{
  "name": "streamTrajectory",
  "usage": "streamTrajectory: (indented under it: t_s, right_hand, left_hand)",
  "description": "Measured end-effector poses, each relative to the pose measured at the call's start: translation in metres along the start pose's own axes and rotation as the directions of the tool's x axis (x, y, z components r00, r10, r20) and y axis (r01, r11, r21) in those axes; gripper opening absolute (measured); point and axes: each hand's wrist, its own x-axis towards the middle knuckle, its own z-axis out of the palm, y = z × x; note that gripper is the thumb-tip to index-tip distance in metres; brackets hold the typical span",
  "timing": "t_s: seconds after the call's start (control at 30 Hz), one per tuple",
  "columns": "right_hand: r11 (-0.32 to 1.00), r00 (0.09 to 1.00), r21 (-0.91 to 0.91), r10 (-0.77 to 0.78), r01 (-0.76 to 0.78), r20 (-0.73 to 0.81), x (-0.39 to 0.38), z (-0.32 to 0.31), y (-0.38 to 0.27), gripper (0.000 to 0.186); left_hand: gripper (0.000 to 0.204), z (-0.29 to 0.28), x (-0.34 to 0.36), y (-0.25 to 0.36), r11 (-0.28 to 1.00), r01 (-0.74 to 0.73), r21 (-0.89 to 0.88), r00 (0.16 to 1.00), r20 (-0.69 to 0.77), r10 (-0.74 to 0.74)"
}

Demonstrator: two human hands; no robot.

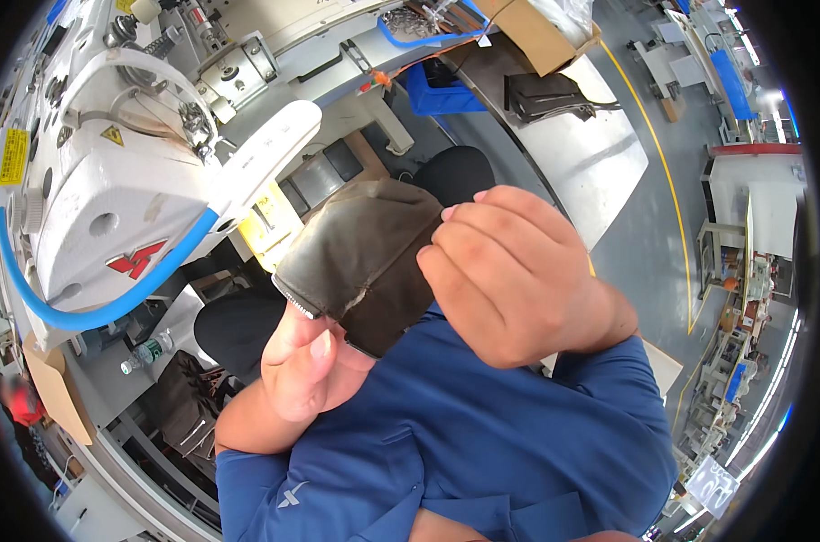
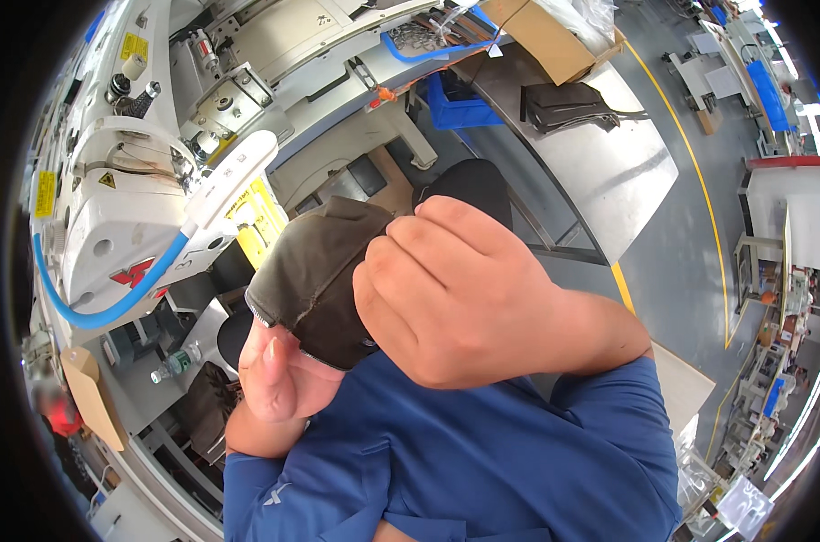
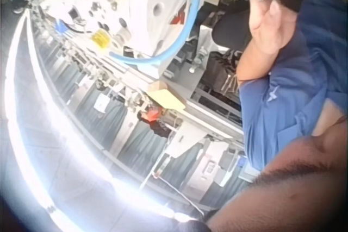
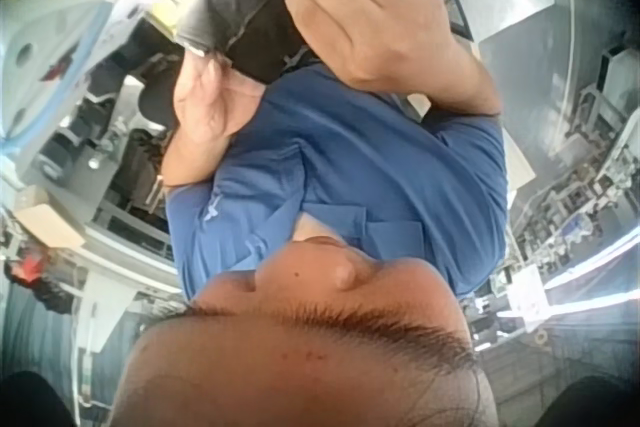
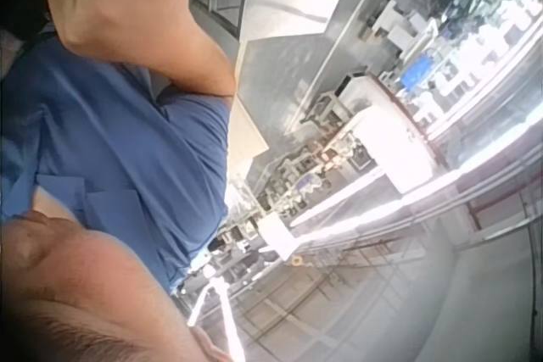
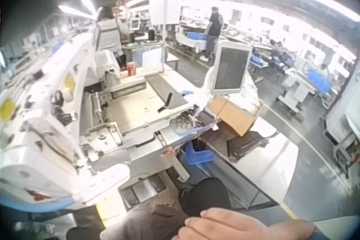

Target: The recorder is sewing a small leather pouch with a fabric lining using an industrial sewing machine.

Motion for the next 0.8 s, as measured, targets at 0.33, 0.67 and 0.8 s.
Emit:
streamTrajectory:
  t_s: [0.33,0.67,0.8]
  right_hand:
    - [0.751,0.779,0.238,0.535,-0.616,0.328,-0.014,0.001,0.054,0.03]
    - [-0.048,0.731,0.801,-0.446,-0.597,0.517,0.016,0.094,0.031,0.032]
    - [-0.076,0.854,0.869,-0.245,-0.488,0.459,0.016,0.086,0.038,0.028]
  left_hand:
    - [0.077,-0.033,-0.008,0.019,0.942,0.221,0.254,0.949,0.166,-0.267]
    - [0.016,-0.071,-0.013,0.038,0.653,0.28,0.703,0.844,0.144,-0.517]
    - [0.02,-0.074,-0.023,0.043,0.732,0.16,0.662,0.964,0.054,-0.259]
